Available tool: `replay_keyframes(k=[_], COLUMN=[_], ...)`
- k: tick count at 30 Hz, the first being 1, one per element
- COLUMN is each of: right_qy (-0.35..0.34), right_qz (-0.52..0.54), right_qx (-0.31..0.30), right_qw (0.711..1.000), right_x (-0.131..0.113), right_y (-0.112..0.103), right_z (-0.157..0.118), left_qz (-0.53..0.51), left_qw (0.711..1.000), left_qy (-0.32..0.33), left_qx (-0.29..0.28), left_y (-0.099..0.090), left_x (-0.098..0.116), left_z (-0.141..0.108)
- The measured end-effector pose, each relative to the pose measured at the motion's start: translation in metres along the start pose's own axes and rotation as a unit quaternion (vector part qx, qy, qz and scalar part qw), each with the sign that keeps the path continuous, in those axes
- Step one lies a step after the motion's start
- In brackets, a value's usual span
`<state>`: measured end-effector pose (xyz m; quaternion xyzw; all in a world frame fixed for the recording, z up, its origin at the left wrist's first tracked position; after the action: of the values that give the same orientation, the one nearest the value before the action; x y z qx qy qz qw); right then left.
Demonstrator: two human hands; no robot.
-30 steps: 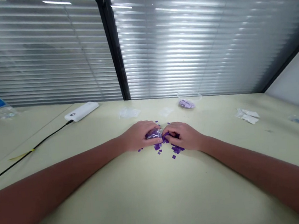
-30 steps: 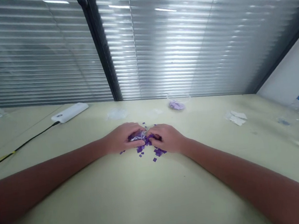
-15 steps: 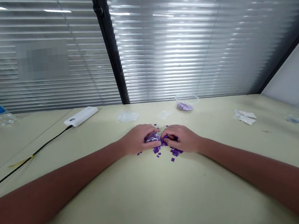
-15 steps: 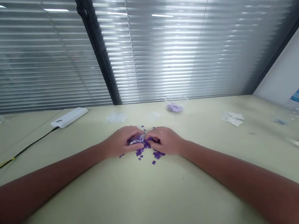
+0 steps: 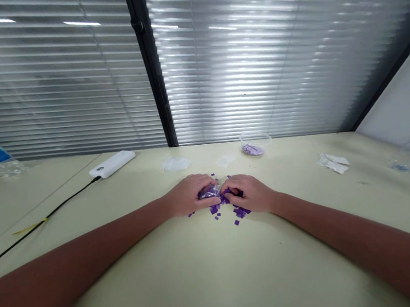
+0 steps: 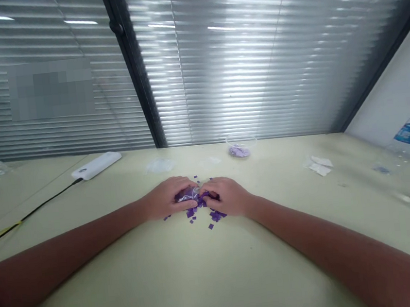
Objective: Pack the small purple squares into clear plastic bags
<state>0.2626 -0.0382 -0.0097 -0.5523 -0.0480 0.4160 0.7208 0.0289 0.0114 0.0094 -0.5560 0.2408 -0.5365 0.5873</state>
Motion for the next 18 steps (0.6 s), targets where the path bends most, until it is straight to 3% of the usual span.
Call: replay_keyframes(k=[18], right_qy=[0.000], right_qz=[-0.003], right_qx=[0.001], right_qw=[1.000], right_x=[0.0006], right_y=[0.0014], right_z=[0.0009], left_qz=[0.002], left_qw=[1.000], left_qy=[-0.004], left_qx=[0.008], left_y=[0.0006], left_x=[-0.0015], left_z=[-0.0010])
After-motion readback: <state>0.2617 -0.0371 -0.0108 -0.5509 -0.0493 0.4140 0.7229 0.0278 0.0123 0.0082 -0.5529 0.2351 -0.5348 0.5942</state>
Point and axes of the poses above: each hand's wrist, its own z-axis towards the middle knuckle, its own y-axis out of the palm, x = y × z, the point moved 1 cm from there along z, towards the middle knuckle, and after that the axes turned 6 degrees about y, right-handed, at the moved point
